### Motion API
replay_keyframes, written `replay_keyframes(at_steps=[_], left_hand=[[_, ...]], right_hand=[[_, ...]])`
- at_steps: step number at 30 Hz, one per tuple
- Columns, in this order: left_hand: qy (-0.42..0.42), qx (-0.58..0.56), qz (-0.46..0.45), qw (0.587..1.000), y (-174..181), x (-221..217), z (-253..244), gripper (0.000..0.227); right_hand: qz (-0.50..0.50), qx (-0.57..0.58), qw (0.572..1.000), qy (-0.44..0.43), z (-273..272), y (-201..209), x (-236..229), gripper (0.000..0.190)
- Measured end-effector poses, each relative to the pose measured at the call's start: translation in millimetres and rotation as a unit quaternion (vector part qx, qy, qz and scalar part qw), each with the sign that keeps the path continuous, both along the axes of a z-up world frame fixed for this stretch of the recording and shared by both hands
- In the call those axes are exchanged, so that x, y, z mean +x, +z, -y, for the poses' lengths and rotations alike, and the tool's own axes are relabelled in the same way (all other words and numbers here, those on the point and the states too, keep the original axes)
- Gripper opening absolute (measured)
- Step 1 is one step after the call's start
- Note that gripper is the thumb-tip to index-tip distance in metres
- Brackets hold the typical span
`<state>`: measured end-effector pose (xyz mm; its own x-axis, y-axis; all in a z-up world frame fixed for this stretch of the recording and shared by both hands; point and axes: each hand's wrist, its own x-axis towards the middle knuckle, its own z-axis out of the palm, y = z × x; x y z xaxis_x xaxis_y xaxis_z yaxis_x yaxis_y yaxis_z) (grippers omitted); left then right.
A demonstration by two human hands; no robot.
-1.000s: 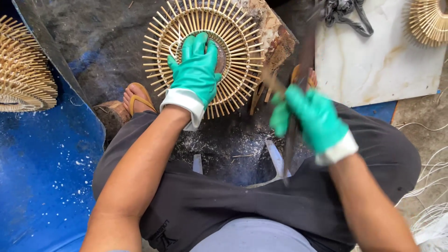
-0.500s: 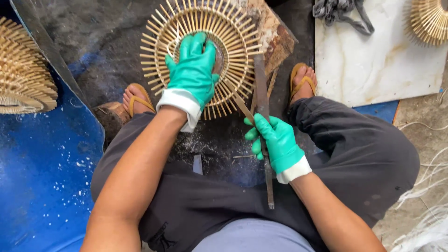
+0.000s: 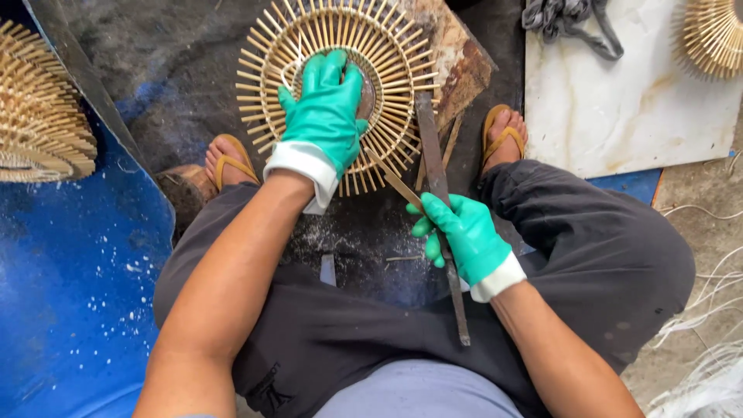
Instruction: Using a tool to insert and trim bamboo slats in a circular wooden jig to manufacture round baskets.
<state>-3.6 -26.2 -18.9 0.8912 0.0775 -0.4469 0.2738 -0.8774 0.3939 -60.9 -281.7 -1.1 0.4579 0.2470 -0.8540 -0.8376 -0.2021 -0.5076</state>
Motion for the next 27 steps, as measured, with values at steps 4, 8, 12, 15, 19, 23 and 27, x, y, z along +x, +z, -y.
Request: replay_keyframes(at_steps=[4,8,12,15,19,23,27], left_hand=[[0.015,0.004,-0.014,1.0,3.1,4.3,3.3,0.072],[0.022,0.008,-0.011,1.0,1.9,8.7,2.8,0.072],[-0.002,0.02,0.016,1.0,-18.3,-1.6,0.6,0.066],[-0.01,0.036,0.019,0.999,1.0,1.3,1.0,0.059],[0.041,0.008,-0.019,0.999,16.9,2.4,2.5,0.074],[0.039,0.018,0.012,0.999,-9.4,3.4,-2.2,0.088],[0.009,0.041,0.015,0.999,-13.3,1.4,-4.0,0.09]], right_hand=[[-0.009,-0.002,1.0,-0.016,-5.8,1.1,-5.2,0.038],[0.004,-0.003,1.0,0.004,-3.9,9.3,5.1,0.036],[0.113,-0.015,0.993,-0.023,4.0,29.4,41.5,0.032],[0.219,-0.025,0.975,-0.01,10.6,41.9,94.8,0.031],[0.307,-0.099,0.941,0.098,38.6,-3.4,158.4,0.036],[0.287,-0.154,0.937,0.125,18.6,-37.2,160.9,0.035],[0.256,-0.163,0.945,0.126,-3.0,-39.2,153.1,0.034]])
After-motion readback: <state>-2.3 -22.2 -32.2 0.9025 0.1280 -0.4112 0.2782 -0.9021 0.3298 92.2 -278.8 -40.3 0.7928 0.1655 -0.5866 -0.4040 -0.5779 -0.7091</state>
